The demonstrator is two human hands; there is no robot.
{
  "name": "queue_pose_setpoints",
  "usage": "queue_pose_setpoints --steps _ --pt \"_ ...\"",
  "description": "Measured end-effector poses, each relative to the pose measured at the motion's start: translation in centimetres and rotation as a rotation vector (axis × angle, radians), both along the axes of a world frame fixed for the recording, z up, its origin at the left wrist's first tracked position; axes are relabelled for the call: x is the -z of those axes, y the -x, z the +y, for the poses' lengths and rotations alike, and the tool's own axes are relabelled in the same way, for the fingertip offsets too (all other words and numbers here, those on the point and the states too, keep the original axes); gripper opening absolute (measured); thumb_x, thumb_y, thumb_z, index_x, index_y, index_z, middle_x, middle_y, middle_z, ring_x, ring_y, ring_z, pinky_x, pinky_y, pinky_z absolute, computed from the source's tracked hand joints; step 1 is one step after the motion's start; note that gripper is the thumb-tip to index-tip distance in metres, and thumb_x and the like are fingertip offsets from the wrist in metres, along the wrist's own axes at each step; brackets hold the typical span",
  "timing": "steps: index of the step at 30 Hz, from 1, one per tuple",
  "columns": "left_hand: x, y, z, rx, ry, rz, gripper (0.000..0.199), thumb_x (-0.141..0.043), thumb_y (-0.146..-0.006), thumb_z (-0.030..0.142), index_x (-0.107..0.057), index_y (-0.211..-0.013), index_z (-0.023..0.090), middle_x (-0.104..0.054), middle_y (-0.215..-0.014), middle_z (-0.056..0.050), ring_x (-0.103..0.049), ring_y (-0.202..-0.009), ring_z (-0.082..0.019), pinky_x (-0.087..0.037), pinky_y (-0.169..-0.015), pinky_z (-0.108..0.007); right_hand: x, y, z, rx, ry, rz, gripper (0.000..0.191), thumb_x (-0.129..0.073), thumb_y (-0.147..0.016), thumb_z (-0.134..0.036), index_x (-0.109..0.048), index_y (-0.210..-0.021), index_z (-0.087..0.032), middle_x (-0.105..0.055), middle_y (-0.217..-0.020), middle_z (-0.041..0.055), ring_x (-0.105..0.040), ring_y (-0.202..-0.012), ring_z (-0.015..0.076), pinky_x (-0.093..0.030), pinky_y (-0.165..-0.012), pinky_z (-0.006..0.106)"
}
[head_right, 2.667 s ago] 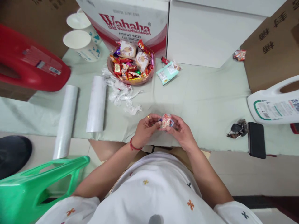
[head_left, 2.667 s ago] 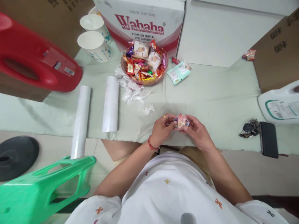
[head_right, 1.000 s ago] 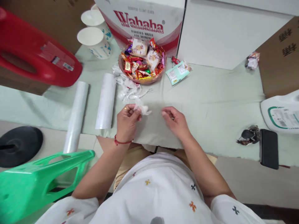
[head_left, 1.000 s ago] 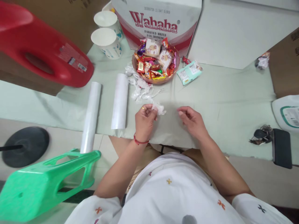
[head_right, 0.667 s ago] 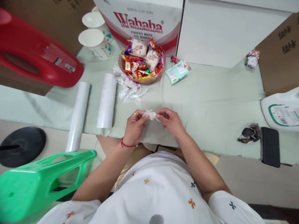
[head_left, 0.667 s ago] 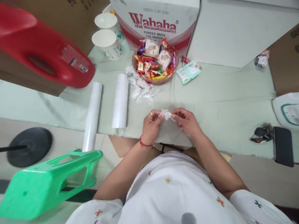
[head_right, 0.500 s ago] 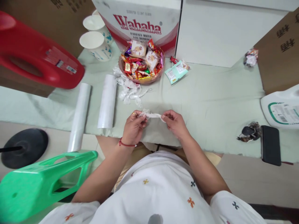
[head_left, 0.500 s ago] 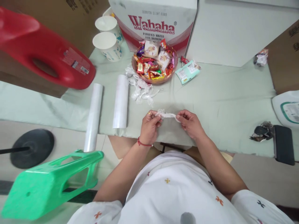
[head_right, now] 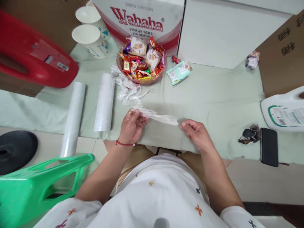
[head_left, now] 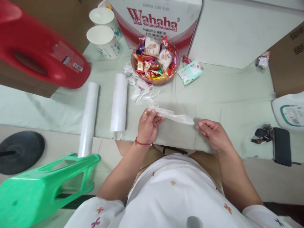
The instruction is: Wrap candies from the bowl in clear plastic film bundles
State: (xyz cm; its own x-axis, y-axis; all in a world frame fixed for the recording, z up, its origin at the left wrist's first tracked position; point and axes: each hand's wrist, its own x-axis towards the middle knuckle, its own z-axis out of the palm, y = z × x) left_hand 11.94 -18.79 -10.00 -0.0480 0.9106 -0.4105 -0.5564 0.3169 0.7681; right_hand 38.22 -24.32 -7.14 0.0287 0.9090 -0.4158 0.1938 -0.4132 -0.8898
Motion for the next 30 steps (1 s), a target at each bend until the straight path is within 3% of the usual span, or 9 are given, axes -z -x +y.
queue_pose_setpoints --steps 2,5,9,11,15,18,21,24,30 --pt "-0.2 -0.2 -0.2 0.006 -0.043 0.043 0.054 -0.092 -0.068 0.049 -0.048 -0.085 0.023 -0.062 -0.071 0.007 -0.064 -0.065 -0.009 -0.059 -0.069 -0.023 -0.1 -0.9 -0.3 0.074 0.007 -0.057 0.049 -0.067 -0.087 -0.068 -0.068 -0.079 -0.019 -0.039 -0.055 -0.0061 -0.029 -0.050 0.0091 -0.024 -0.047 0.025" --pt "-0.8 -0.9 -0.9 0.106 -0.133 0.097 0.051 -0.090 -0.072 0.053 -0.051 -0.084 0.022 -0.062 -0.070 0.005 -0.062 -0.065 -0.010 -0.056 -0.064 -0.022 -0.9 -0.6 0.0 0.146 -0.223 -0.237 0.043 -0.065 -0.090 -0.065 -0.071 -0.090 -0.022 -0.060 -0.073 0.0006 -0.053 -0.067 0.0146 -0.044 -0.063 0.028" --pt "-1.9 -2.0 -1.8 0.280 -0.176 0.107 0.046 -0.086 -0.078 0.054 -0.055 -0.085 0.021 -0.062 -0.067 0.004 -0.061 -0.063 -0.011 -0.053 -0.061 -0.024 -2.0 2.8 1.3 -0.183 -0.394 -0.190 0.043 -0.078 -0.081 -0.060 -0.074 -0.108 -0.026 -0.072 -0.115 0.0071 -0.063 -0.109 0.0254 -0.049 -0.096 0.038" --pt "-2.2 -2.3 -2.0 0.314 -0.181 0.118 0.044 -0.085 -0.080 0.053 -0.055 -0.084 0.021 -0.062 -0.065 0.004 -0.060 -0.062 -0.011 -0.051 -0.060 -0.024 -1.8 4.7 2.0 -0.227 -0.328 -0.076 0.034 -0.071 -0.088 -0.056 -0.074 -0.099 -0.024 -0.073 -0.099 0.0047 -0.065 -0.093 0.0216 -0.051 -0.086 0.034" --pt "-2.0 -2.0 -2.4 0.238 -0.154 0.136 0.043 -0.084 -0.081 0.052 -0.056 -0.081 0.021 -0.061 -0.064 0.004 -0.058 -0.059 -0.010 -0.050 -0.062 -0.023 -0.3 6.7 2.2 0.026 -0.222 0.048 0.034 -0.062 -0.095 -0.055 -0.069 -0.088 -0.022 -0.057 -0.066 -0.0024 -0.051 -0.059 0.0136 -0.042 -0.057 0.027" --pt "-1.8 -2.4 -3.3 0.212 -0.063 0.106 0.048 -0.080 -0.079 0.065 -0.062 -0.086 0.020 -0.071 -0.085 -0.003 -0.068 -0.078 -0.015 -0.056 -0.070 -0.026 0.6 7.3 1.8 0.139 -0.197 0.058 0.036 -0.060 -0.096 -0.058 -0.064 -0.085 -0.023 -0.049 -0.058 -0.0049 -0.043 -0.052 0.0127 -0.036 -0.051 0.027" --pt "-1.8 -3.9 -4.3 0.357 -0.050 0.108 0.056 -0.079 -0.077 0.069 -0.071 -0.101 0.020 -0.074 -0.111 -0.010 -0.070 -0.103 -0.024 -0.058 -0.081 -0.032 1.0 7.9 1.2 0.153 -0.247 -0.020 0.037 -0.058 -0.097 -0.058 -0.064 -0.086 -0.023 -0.056 -0.065 -0.0028 -0.048 -0.059 0.0139 -0.041 -0.057 0.027" --pt "-1.5 -5.7 -4.5 0.291 -0.059 0.127 0.047 -0.082 -0.077 0.061 -0.073 -0.097 0.019 -0.076 -0.099 -0.006 -0.070 -0.097 -0.022 -0.056 -0.084 -0.031 1.1 8.3 0.9 0.127 -0.323 -0.105 0.039 -0.055 -0.098 -0.058 -0.066 -0.088 -0.022 -0.060 -0.071 -0.0013 -0.053 -0.066 0.0150 -0.044 -0.064 0.027" --pt "-1.0 -6.2 -3.6 0.178 0.071 0.049 0.048 -0.085 -0.072 0.062 -0.064 -0.079 0.019 -0.066 -0.069 0.002 -0.064 -0.064 -0.013 -0.054 -0.066 -0.026 1.7 7.1 1.1 0.331 -0.308 -0.152 0.041 -0.053 -0.099 -0.062 -0.064 -0.092 -0.023 -0.052 -0.062 -0.0032 -0.051 -0.057 0.0153 -0.042 -0.056 0.027"
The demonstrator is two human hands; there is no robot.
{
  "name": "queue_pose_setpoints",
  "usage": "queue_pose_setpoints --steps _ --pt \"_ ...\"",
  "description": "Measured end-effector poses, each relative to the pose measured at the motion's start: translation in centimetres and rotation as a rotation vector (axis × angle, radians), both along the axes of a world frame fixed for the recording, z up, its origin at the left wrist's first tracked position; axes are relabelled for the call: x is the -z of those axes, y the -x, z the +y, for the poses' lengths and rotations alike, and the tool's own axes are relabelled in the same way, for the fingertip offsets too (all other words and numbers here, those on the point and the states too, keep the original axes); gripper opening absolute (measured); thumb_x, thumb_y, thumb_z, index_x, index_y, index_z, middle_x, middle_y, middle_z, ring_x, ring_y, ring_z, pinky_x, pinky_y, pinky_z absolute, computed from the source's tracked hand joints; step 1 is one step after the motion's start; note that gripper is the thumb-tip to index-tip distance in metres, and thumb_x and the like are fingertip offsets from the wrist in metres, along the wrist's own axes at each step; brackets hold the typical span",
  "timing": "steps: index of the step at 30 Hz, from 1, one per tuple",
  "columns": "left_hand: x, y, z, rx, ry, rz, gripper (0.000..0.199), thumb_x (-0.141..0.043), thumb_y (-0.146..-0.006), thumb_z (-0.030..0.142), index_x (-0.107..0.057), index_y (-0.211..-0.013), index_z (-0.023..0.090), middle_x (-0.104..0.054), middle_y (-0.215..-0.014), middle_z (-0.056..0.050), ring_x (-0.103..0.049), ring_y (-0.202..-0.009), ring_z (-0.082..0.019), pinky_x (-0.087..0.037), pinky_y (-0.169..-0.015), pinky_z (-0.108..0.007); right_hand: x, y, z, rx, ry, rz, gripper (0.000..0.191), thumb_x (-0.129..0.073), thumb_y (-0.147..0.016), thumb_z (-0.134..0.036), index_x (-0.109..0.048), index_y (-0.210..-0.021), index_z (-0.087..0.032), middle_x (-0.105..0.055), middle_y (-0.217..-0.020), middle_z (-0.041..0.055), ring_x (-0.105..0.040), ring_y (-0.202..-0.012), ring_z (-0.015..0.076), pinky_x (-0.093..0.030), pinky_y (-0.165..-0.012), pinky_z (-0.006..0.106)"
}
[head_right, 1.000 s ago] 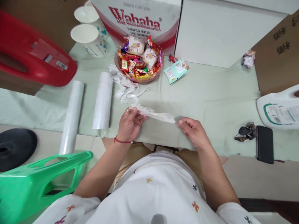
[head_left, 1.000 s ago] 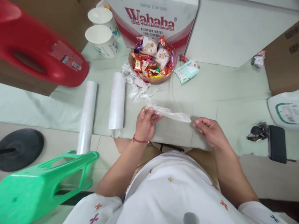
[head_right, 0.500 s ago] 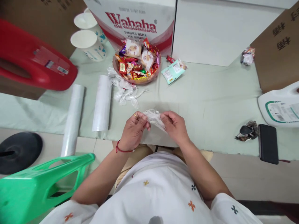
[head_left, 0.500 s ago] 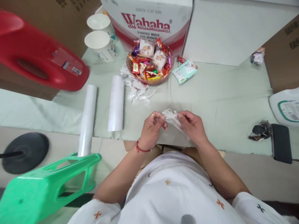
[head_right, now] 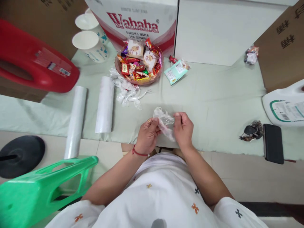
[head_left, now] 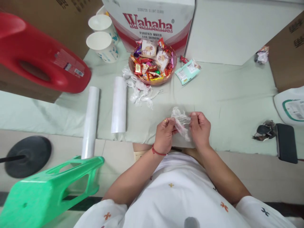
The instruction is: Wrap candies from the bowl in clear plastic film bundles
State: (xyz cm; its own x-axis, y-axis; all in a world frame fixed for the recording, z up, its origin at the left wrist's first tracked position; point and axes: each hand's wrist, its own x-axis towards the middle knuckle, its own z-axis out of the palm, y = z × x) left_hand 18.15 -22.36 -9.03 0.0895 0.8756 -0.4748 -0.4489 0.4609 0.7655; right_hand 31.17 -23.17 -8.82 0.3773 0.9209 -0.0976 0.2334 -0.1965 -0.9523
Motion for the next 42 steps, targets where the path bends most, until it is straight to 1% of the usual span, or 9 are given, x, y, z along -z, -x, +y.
queue_pose_setpoints --steps 5,11,13,17,23,27,30,38,42 --pt "0.5 1.1 0.0 -0.095 -0.027 0.091 0.053 -0.087 -0.070 0.064 -0.058 -0.072 0.020 -0.052 -0.056 0.008 -0.044 -0.047 -0.007 -0.035 -0.044 -0.020 0.2 -2.1 0.3 0.050 0.047 0.174 0.048 -0.058 -0.092 -0.072 -0.060 -0.086 -0.024 -0.042 -0.058 -0.0050 -0.039 -0.050 0.0129 -0.034 -0.046 0.027" --pt "1.1 1.0 -0.4 -0.060 -0.154 0.218 0.049 -0.078 -0.080 0.067 -0.060 -0.076 0.021 -0.057 -0.058 0.006 -0.049 -0.047 -0.008 -0.037 -0.046 -0.023 -1.2 -0.6 -0.7 -0.334 0.237 0.391 0.051 -0.066 -0.085 -0.072 -0.067 -0.078 -0.021 -0.066 -0.075 0.0034 -0.061 -0.071 0.0183 -0.049 -0.063 0.030" --pt "1.1 0.8 -0.7 -0.036 -0.157 0.210 0.049 -0.078 -0.080 0.066 -0.058 -0.077 0.021 -0.057 -0.055 0.006 -0.050 -0.046 -0.009 -0.036 -0.046 -0.023 -1.3 0.5 -0.8 -0.269 0.200 0.413 0.043 -0.069 -0.085 -0.064 -0.065 -0.078 -0.022 -0.064 -0.072 0.0009 -0.058 -0.069 0.0169 -0.049 -0.067 0.030" --pt "1.2 0.7 -1.1 0.019 -0.129 0.163 0.052 -0.080 -0.078 0.066 -0.054 -0.075 0.022 -0.054 -0.048 0.007 -0.050 -0.042 -0.009 -0.032 -0.045 -0.022 -0.6 1.4 -0.3 0.024 0.129 0.396 0.039 -0.069 -0.084 -0.060 -0.061 -0.078 -0.022 -0.057 -0.069 -0.0019 -0.048 -0.060 0.0127 -0.041 -0.057 0.026" --pt "0.6 2.0 -0.7 0.044 -0.047 0.015 0.057 -0.079 -0.078 0.066 -0.050 -0.067 0.019 -0.050 -0.053 0.007 -0.050 -0.043 -0.006 -0.032 -0.045 -0.020 0.2 0.9 0.5 0.057 0.100 0.386 0.036 -0.070 -0.085 -0.057 -0.063 -0.081 -0.022 -0.047 -0.062 -0.0056 -0.037 -0.054 0.0111 -0.033 -0.051 0.026" --pt "0.0 2.4 -0.4 0.157 0.059 -0.156 0.050 -0.077 -0.080 0.064 -0.068 -0.083 0.015 -0.069 -0.083 -0.004 -0.069 -0.073 -0.014 -0.048 -0.059 -0.022 0.5 0.8 0.8 0.100 0.091 0.425 0.036 -0.072 -0.082 -0.058 -0.062 -0.081 -0.023 -0.045 -0.062 -0.0055 -0.039 -0.057 0.0124 -0.035 -0.054 0.027" --pt "-0.1 1.9 -0.7 0.263 0.105 -0.252 0.047 -0.085 -0.075 0.056 -0.074 -0.097 0.016 -0.072 -0.096 -0.006 -0.068 -0.087 -0.016 -0.053 -0.070 -0.024 0.6 1.0 0.7 0.088 0.114 0.451 0.034 -0.069 -0.084 -0.057 -0.060 -0.083 -0.024 -0.046 -0.063 -0.0055 -0.042 -0.057 0.0137 -0.038 -0.054 0.028" --pt "0.6 0.1 -1.2 0.084 -0.136 0.036 0.036 -0.091 -0.069 0.046 -0.073 -0.078 0.016 -0.061 -0.072 0.003 -0.044 -0.064 -0.007 -0.038 -0.062 -0.023 0.6 1.3 -0.5 0.014 0.024 0.122 0.032 -0.059 -0.097 -0.048 -0.055 -0.078 -0.023 -0.051 -0.070 -0.0038 -0.046 -0.065 0.0132 -0.040 -0.062 0.026" --pt "1.0 0.4 -1.7 0.095 -0.183 0.093 0.035 -0.082 -0.081 0.050 -0.068 -0.081 0.018 -0.059 -0.072 0.004 -0.046 -0.065 -0.008 -0.040 -0.064 -0.023 0.4 0.7 -0.3 0.170 -0.009 0.284 0.033 -0.057 -0.097 -0.053 -0.050 -0.081 -0.025 -0.054 -0.070 -0.0041 -0.051 -0.062 0.0129 -0.043 -0.059 0.026"
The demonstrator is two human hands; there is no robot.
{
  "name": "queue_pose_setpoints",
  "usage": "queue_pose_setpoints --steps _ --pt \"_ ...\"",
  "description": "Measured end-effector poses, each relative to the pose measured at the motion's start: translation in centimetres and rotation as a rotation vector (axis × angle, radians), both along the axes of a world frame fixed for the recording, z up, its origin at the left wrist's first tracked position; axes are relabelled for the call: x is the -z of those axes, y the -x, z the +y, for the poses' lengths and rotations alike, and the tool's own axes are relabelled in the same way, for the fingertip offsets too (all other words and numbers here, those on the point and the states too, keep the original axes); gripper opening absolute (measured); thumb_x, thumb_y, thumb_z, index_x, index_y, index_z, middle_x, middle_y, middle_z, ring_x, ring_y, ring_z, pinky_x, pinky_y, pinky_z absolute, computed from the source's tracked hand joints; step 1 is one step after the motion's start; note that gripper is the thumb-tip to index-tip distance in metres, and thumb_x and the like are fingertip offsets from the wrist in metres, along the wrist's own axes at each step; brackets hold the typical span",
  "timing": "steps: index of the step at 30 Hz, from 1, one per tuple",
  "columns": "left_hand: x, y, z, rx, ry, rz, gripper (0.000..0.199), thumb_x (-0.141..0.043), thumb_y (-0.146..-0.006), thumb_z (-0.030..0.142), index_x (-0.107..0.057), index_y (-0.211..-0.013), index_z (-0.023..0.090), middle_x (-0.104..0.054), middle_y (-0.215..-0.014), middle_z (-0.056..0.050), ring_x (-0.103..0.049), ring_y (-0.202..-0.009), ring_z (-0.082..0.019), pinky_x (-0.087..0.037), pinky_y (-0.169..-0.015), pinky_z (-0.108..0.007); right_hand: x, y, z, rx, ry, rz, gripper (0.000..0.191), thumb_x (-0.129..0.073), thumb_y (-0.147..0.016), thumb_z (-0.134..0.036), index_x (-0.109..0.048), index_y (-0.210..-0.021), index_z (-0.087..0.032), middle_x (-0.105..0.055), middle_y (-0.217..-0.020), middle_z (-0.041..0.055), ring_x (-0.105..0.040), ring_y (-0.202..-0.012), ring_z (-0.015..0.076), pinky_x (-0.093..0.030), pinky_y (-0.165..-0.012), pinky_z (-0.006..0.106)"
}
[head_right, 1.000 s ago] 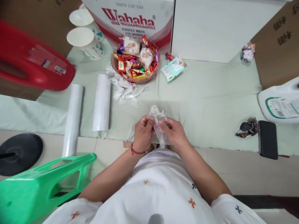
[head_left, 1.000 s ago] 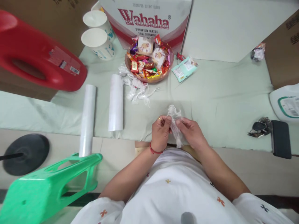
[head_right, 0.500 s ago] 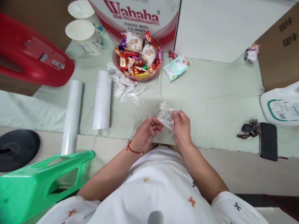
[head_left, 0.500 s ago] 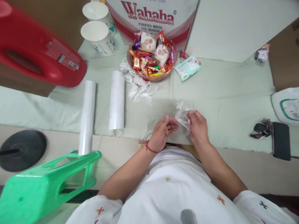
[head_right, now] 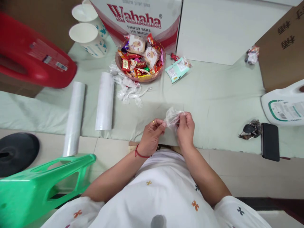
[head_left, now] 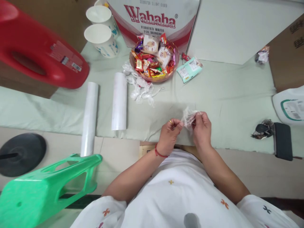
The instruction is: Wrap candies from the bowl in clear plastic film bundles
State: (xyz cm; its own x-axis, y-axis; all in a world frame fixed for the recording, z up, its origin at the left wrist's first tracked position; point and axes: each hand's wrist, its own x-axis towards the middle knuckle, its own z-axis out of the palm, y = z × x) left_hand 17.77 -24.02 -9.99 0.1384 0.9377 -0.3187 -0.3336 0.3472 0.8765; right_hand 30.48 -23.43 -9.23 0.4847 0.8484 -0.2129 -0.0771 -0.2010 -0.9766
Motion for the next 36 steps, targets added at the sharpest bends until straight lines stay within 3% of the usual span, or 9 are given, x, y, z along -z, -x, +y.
queue_pose_setpoints --steps 3,8,11,14,18,21,25,31,36 --pt "-0.3 0.1 -0.4 0.025 -0.014 -0.010 0.035 -0.081 -0.085 0.050 -0.065 -0.083 0.018 -0.062 -0.079 0.003 -0.054 -0.074 -0.009 -0.046 -0.071 -0.023 0.0 -1.0 0.4 0.097 -0.038 0.002 0.036 -0.057 -0.097 -0.056 -0.047 -0.082 -0.025 -0.051 -0.066 -0.0053 -0.048 -0.055 0.0117 -0.040 -0.052 0.024" --pt "-1.4 0.1 0.2 -0.019 0.124 -0.284 0.041 -0.081 -0.084 0.047 -0.050 -0.087 0.022 -0.068 -0.095 0.001 -0.070 -0.102 -0.017 -0.057 -0.094 -0.035 0.2 -3.0 0.8 0.143 -0.086 -0.058 0.037 -0.063 -0.095 -0.059 -0.052 -0.083 -0.025 -0.045 -0.061 -0.0070 -0.036 -0.049 0.0098 -0.029 -0.043 0.023" --pt "-1.1 0.5 1.2 -0.070 0.142 -0.289 0.040 -0.076 -0.089 0.048 -0.044 -0.088 0.023 -0.065 -0.081 0.005 -0.072 -0.077 -0.013 -0.060 -0.078 -0.030 0.4 -4.1 0.7 0.111 -0.042 0.014 0.037 -0.070 -0.090 -0.058 -0.057 -0.084 -0.024 -0.044 -0.061 -0.0072 -0.033 -0.048 0.0089 -0.025 -0.040 0.022" --pt "-0.3 1.0 1.8 -0.158 0.062 -0.093 0.037 -0.071 -0.093 0.049 -0.045 -0.087 0.023 -0.054 -0.068 0.008 -0.057 -0.053 -0.008 -0.052 -0.056 -0.021 0.3 -5.3 0.7 0.021 -0.019 0.046 0.036 -0.076 -0.085 -0.056 -0.062 -0.082 -0.023 -0.046 -0.060 -0.0066 -0.033 -0.048 0.0081 -0.025 -0.040 0.021" --pt "0.3 1.0 1.7 -0.172 -0.061 0.109 0.035 -0.063 -0.099 0.052 -0.045 -0.090 0.024 -0.050 -0.070 0.008 -0.051 -0.048 -0.007 -0.046 -0.048 -0.020 -0.2 -6.2 0.8 -0.028 -0.043 0.047 0.038 -0.083 -0.078 -0.056 -0.069 -0.083 -0.022 -0.056 -0.067 -0.0038 -0.050 -0.059 0.0098 -0.045 -0.051 0.020" --pt "0.2 0.2 1.5 -0.215 0.016 0.046 0.035 -0.059 -0.100 0.054 -0.040 -0.091 0.026 -0.048 -0.073 0.009 -0.045 -0.045 -0.007 -0.039 -0.039 -0.020 -0.8 -5.3 0.6 -0.097 0.058 0.325 0.058 -0.077 -0.073 -0.075 -0.070 -0.098 -0.023 -0.073 -0.091 0.0040 -0.068 -0.084 0.0192 -0.061 -0.069 0.030" --pt "0.4 -0.8 1.6 -0.279 0.015 0.104 0.034 -0.054 -0.101 0.055 -0.038 -0.093 0.027 -0.047 -0.075 0.007 -0.047 -0.049 -0.008 -0.033 -0.038 -0.021 -1.4 -3.0 0.0 -0.252 0.252 0.623 0.075 -0.063 -0.073 -0.090 -0.068 -0.106 -0.022 -0.077 -0.100 0.0123 -0.073 -0.093 0.0282 -0.064 -0.070 0.039" --pt "1.0 -0.4 1.8 -0.343 -0.095 0.326 0.040 -0.046 -0.102 0.065 -0.037 -0.095 0.027 -0.046 -0.075 0.006 -0.046 -0.053 -0.009 -0.039 -0.049 -0.025 -1.3 -1.7 -0.9 -0.376 0.271 0.574 0.048 -0.093 -0.064 -0.057 -0.072 -0.087 -0.020 -0.075 -0.088 0.0053 -0.070 -0.081 0.0187 -0.061 -0.072 0.031" --pt "1.0 1.3 2.4 -0.312 -0.131 0.438 0.040 -0.044 -0.103 0.065 -0.039 -0.097 0.026 -0.040 -0.067 0.009 -0.039 -0.045 -0.008 -0.034 -0.048 -0.026 -1.0 -2.8 -1.2 -0.287 0.313 0.513 0.042 -0.097 -0.061 -0.046 -0.070 -0.078 -0.019 -0.064 -0.069 -0.0031 -0.058 -0.063 0.0091 -0.054 -0.058 0.021"
